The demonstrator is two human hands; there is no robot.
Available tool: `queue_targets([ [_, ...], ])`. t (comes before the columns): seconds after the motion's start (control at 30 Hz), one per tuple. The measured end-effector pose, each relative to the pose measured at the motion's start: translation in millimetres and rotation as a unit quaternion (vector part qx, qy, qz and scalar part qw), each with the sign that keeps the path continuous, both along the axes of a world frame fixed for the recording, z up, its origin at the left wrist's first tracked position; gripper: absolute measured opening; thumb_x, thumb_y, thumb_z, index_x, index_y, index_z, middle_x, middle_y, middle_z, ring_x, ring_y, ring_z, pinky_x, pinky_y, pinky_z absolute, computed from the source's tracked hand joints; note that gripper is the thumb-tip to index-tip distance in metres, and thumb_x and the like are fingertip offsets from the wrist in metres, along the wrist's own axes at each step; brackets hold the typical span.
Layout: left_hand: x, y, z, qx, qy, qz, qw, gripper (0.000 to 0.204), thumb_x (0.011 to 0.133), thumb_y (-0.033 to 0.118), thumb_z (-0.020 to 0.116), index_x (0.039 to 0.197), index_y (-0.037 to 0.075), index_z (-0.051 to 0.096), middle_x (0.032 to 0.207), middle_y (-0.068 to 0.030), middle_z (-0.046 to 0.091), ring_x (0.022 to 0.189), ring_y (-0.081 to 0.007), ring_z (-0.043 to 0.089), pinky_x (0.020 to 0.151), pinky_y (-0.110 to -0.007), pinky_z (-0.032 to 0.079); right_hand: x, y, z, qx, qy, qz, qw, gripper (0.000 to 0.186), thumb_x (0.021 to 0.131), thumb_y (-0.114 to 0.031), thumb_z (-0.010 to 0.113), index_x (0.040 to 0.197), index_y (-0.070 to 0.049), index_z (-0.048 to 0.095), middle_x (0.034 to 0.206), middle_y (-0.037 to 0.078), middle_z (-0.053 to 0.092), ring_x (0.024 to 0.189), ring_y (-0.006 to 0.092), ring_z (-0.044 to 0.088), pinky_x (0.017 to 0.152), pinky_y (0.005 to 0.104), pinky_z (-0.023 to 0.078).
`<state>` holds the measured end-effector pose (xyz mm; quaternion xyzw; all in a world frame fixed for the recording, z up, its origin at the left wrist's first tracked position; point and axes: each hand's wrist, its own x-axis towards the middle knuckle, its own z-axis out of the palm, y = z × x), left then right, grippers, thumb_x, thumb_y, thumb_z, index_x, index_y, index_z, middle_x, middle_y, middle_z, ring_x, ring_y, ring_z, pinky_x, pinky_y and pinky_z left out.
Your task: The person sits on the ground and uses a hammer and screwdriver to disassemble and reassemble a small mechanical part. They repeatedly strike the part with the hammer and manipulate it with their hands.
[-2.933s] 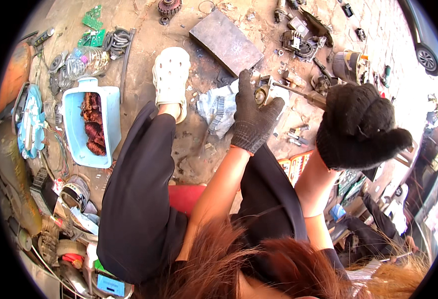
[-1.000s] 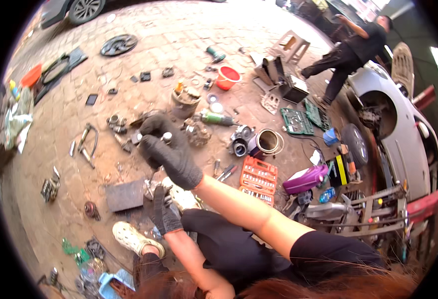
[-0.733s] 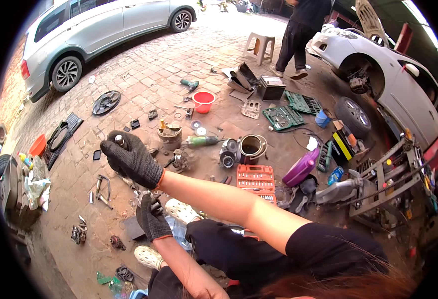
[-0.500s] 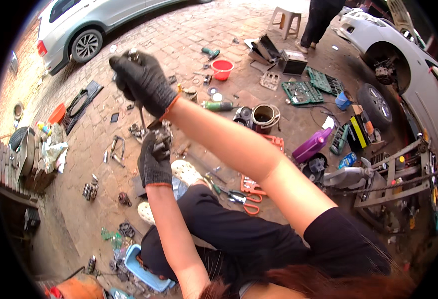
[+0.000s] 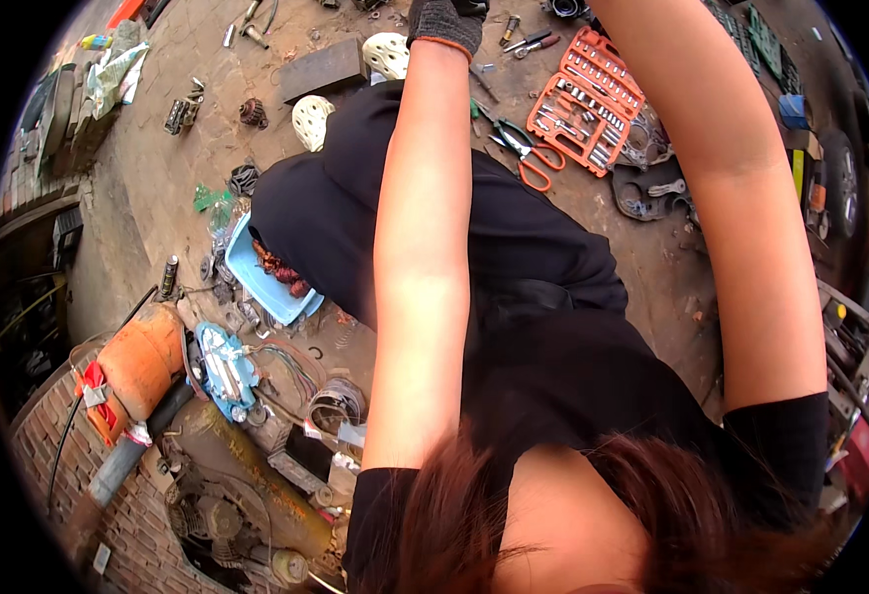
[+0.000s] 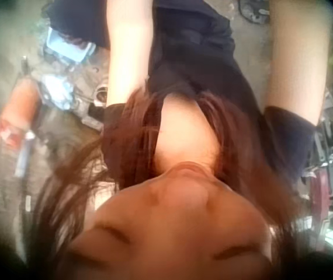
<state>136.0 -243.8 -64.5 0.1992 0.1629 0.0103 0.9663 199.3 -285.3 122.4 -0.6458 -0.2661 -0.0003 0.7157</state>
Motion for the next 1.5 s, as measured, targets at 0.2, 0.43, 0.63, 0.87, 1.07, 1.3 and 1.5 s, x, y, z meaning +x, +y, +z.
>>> queue_targets([
  [0.2,1,-9,-15,0.084,0.040,0.024,0.995,0.009,0.080,0.012,0.066,0.086,0.008,0.062,0.068,-0.0039,0.062,0.049,-0.0133,0.056,0.038,-0.021,0.038,0,-3,-13,-0.061,-0.032,-0.017,0.997,0.039,0.089,-0.039,0.058,0.069,-0.006,0.057,0.056,0.004,0.053,0.048,0.0123,0.047,0.048,0.0286,0.040],
  [0.43,-10,-19,-13,0.133,0.061,0.097,0.985,0.011,0.082,0.009,0.063,0.089,0.001,0.062,0.071,-0.0101,0.062,0.051,-0.0183,0.058,0.041,-0.025,0.040,-20,-5,-6,-0.092,-0.035,0.034,0.995,0.038,0.090,-0.038,0.058,0.069,-0.006,0.057,0.057,0.002,0.052,0.050,0.0101,0.046,0.049,0.0265,0.039],
  [0.63,-39,-31,25,0.156,0.025,0.067,0.985,0.016,0.080,0.007,0.066,0.094,0.002,0.059,0.077,-0.0097,0.064,0.056,-0.0137,0.060,0.045,-0.024,0.043,-40,-33,-2,-0.101,0.004,0.079,0.992,0.025,0.091,-0.030,0.059,0.087,-0.005,0.059,0.069,0.001,0.057,0.060,0.0078,0.053,0.056,0.0218,0.043],
  [0.87,-36,-46,36,0.202,-0.013,0.045,0.978,0.044,0.079,-0.002,0.065,0.118,0.001,0.045,0.100,-0.0080,0.060,0.085,-0.0159,0.061,0.072,-0.028,0.051,-46,-72,-2,0.032,0.012,0.059,0.998,0.018,0.092,-0.021,0.058,0.085,-0.004,0.057,0.070,0.001,0.057,0.059,0.0086,0.051,0.053,0.0231,0.039],
  [1.07,-21,-57,16,0.179,-0.043,0.041,0.982,0.069,0.066,0.003,0.079,0.124,0.002,0.041,0.108,-0.0094,0.056,0.091,-0.0185,0.057,0.074,-0.030,0.050,-23,-87,-4,0.120,0.022,0.033,0.992,0.026,0.093,-0.026,0.054,0.078,-0.005,0.053,0.063,0.003,0.052,0.052,0.0105,0.045,0.047,0.0254,0.036],
  [1.3,0,-86,5,0.422,0.104,0.159,0.887,0.074,0.060,0.017,0.082,0.118,-0.003,0.042,0.107,-0.0146,0.054,0.093,-0.0222,0.055,0.079,-0.035,0.049,1,-95,-7,0.190,0.096,0.003,0.977,0.036,0.092,-0.036,0.051,0.065,-0.015,0.041,0.054,-0.004,0.028,0.046,0.0101,0.025,0.044,0.0276,0.021],
  [1.5,-4,-95,32,0.442,0.198,0.161,0.860,0.108,0.052,0.029,0.084,0.136,-0.002,0.025,0.127,-0.0297,0.039,0.119,-0.0427,0.041,0.100,-0.043,0.037,28,-119,-7,0.217,0.159,0.093,0.959,0.037,0.090,-0.036,0.052,0.061,-0.018,0.038,0.052,-0.005,0.024,0.045,0.0100,0.020,0.045,0.0271,0.021],
])
